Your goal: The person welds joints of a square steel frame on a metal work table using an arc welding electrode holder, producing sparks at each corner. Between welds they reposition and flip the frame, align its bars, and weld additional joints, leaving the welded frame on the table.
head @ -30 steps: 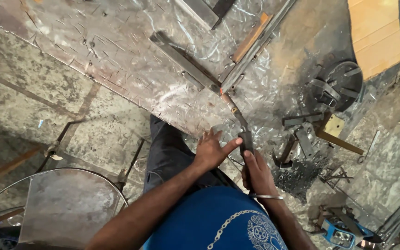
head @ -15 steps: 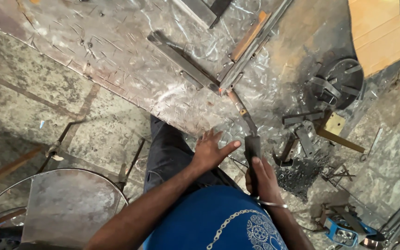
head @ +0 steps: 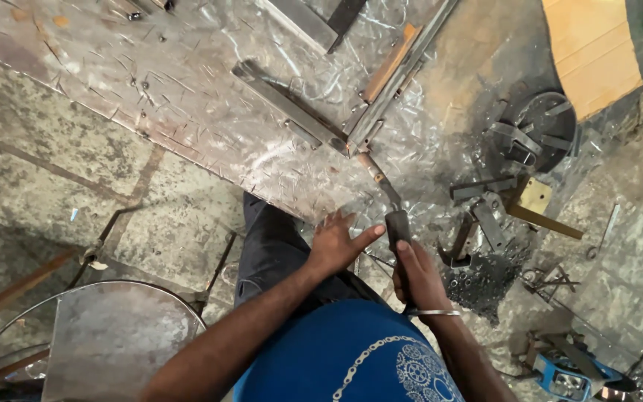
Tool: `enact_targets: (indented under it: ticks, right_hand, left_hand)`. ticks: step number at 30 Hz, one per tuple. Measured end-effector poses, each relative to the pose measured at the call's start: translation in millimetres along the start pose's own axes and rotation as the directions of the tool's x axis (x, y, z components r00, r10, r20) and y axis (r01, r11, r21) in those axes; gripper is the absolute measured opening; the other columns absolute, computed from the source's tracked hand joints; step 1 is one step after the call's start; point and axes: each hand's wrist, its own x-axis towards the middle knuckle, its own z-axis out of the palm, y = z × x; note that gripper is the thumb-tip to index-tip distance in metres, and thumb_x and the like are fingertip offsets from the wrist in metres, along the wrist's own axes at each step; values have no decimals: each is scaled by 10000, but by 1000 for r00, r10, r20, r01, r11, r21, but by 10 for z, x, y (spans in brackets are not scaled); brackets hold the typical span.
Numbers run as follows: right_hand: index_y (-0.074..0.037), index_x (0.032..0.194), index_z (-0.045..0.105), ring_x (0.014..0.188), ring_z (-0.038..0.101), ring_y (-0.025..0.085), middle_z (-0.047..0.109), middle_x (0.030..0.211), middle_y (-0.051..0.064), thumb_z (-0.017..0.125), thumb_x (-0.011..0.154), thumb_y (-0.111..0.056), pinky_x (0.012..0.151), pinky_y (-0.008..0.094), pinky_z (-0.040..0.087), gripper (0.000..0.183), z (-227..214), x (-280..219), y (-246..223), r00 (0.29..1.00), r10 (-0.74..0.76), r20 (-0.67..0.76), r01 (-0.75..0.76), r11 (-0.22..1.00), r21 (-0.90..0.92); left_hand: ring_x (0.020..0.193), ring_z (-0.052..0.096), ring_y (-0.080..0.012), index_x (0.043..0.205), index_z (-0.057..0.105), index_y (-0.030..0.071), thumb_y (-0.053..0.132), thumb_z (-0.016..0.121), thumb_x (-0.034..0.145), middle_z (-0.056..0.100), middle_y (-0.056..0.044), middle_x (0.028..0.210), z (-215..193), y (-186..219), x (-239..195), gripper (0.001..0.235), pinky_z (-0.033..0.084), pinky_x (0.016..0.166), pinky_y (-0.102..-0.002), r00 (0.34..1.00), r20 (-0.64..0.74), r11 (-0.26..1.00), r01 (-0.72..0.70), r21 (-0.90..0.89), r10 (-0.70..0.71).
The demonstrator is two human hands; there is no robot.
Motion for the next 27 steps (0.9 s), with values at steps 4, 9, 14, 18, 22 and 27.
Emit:
enact_targets:
  ticks: [4, 9, 14, 18, 22, 27]
  right_hand:
    - [-66, 1019, 581, 374, 414, 141, 460, 536, 34, 532, 971, -516, 348, 304, 308, 455, 18, 41, 26, 1000, -20, -10, 19, 997, -75]
    - [-57, 995, 561, 386, 435, 143, 487, 563, 28, 504, 996, -524, 353, 303, 320, 470, -46, 38, 36, 1000, 26, 3, -26, 999, -40]
    - [-69, 1017, 540, 404, 452, 144, 506, 588, 42, 510, 994, -486, 356, 305, 343, 419, -164, -37, 287, 1000, -30, 8, 30, 998, 63]
    - [-45, 1005, 555, 406, 492, 157, 539, 587, 66, 479, 1009, -470, 367, 298, 377, 432, -235, -120, 414, 996, -95, -5, 95, 994, 60]
    - [-49, 1025, 573, 402, 487, 156, 518, 562, 65, 471, 1009, -472, 367, 296, 365, 435, -200, -45, 363, 993, -114, 21, 113, 993, 40]
    - [-102, 1123, 598, 416, 460, 145, 515, 562, 36, 532, 962, -450, 379, 315, 358, 388, 56, -106, -75, 991, -72, 110, 90, 982, -164]
  left_hand:
    - [1439, 400, -452, 1373, 607, -4, 818, 536, 826, 446, -310, 1524, 36, -35, -2, 990, 291, 1178, -563, 1000, -6, 1000, -6, 6, 6]
    - [1461, 350, -476, 1396, 596, -11, 818, 535, 855, 419, -340, 1519, 75, -107, 9, 991, 251, 1186, -604, 999, 11, 999, -32, 33, 32]
    - [1434, 432, -420, 1370, 618, -2, 776, 538, 859, 497, -286, 1498, -24, -163, -9, 934, 313, 1181, -520, 1000, -11, 999, -9, -42, 9]
    - [1410, 490, -374, 1354, 629, -9, 724, 558, 886, 540, -251, 1488, -154, -174, -24, 872, 362, 1170, -405, 1000, 27, 983, -10, -185, 15]
    - [1396, 494, -363, 1419, 546, -5, 728, 562, 885, 521, -246, 1489, -267, -91, -62, 907, 371, 1152, -396, 991, 113, 969, 97, -225, -73]
    - [1336, 568, -300, 1416, 586, 2, 700, 483, 929, 624, -177, 1412, -20, -331, 10, 857, 427, 1107, -394, 972, 222, 861, 45, -507, 80]
